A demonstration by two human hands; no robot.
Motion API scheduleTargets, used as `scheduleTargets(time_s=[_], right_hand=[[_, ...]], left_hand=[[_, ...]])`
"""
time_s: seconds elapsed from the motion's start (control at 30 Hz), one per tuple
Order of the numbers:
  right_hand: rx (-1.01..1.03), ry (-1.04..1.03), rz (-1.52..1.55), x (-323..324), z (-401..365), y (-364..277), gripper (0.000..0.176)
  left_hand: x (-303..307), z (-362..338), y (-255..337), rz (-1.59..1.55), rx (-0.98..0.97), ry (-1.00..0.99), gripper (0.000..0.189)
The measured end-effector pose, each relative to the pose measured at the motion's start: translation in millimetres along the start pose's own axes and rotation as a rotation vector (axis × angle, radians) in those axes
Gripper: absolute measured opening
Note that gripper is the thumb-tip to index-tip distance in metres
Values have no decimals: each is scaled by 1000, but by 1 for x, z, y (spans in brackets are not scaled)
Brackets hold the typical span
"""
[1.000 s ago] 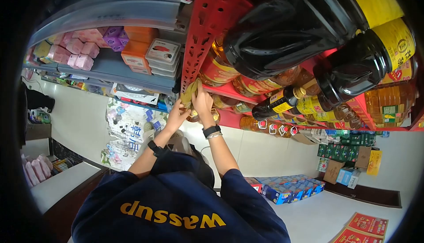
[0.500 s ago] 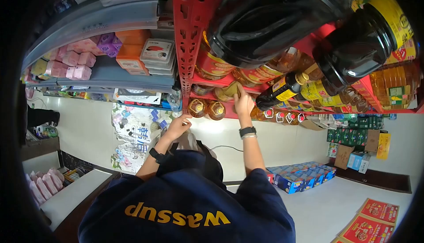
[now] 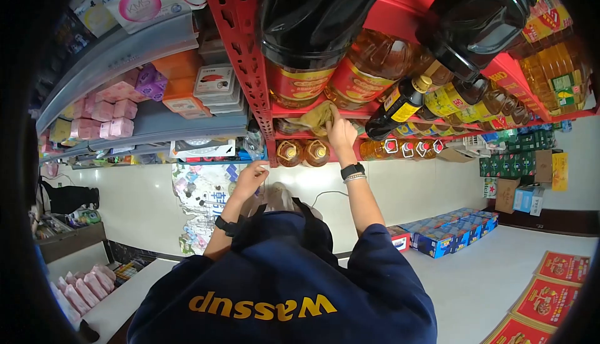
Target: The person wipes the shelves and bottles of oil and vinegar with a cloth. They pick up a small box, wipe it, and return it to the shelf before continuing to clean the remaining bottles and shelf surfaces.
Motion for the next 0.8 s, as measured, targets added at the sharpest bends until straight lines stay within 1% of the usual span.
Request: scheduleTargets(time_s=[0.07, 0.13, 0.17, 0.2, 0.23, 0.27, 0.3, 0.33, 0.4, 0.47, 0.5, 0.53, 0.6, 0.67, 0.7, 0.8], right_hand=[[-14, -5, 37, -9, 2, -5, 53], [11, -101, -26, -11, -3, -33, 57], [11, -63, 54, -21, -4, -41, 58], [7, -63, 57, -19, -3, -38, 58], [23, -102, -6, -14, 0, -33, 58], [39, -142, -68, -9, 2, -26, 58], [25, -133, -86, 0, 5, -18, 57], [21, -116, -34, 0, 14, -7, 55], [18, -86, 32, -4, 22, -6, 55], [-47, -115, 9, -11, 16, -18, 57], [-29, -143, 30, -12, 8, -30, 61], [-13, -115, 54, -16, -1, -38, 65], [47, -120, 17, -11, -1, -31, 67], [52, -188, -63, -6, 15, -18, 63], [58, -137, -64, -5, 25, -15, 58], [0, -152, -58, -12, 44, -16, 56]], left_hand=[[0, -2, -9, -17, -4, 4, 29], [-2, -4, -11, 8, -31, 34, 28], [-5, -5, -10, 9, -32, 32, 28], [-9, -6, -10, -8, -8, -29, 28], [-11, -8, -10, -21, 18, -91, 28], [-12, -10, -9, -13, 21, -99, 28], [-14, -11, -7, -16, 22, -120, 27], [-15, -11, -6, -21, 21, -136, 27], [-17, -10, -11, 6, 7, -122, 26], [-19, -9, -18, 61, -18, -77, 26], [-20, -10, -16, 62, -19, -79, 26], [-21, -11, -13, 48, -13, -86, 26], [-21, -11, -7, 38, -7, -97, 25], [-25, -11, -3, 40, 6, -150, 26], [-27, -10, -4, 37, 6, -149, 26], [-31, -8, -8, 52, 14, -153, 26]])
Point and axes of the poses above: each hand's wrist, its own z-axis towards the middle knuckle, its own x-axis out of the back of the hand, y = z × x, the point moved 3 cm from there along z, towards the middle knuckle, and after that the axes turned 8 degrees about -y, right-handed, at the moved point
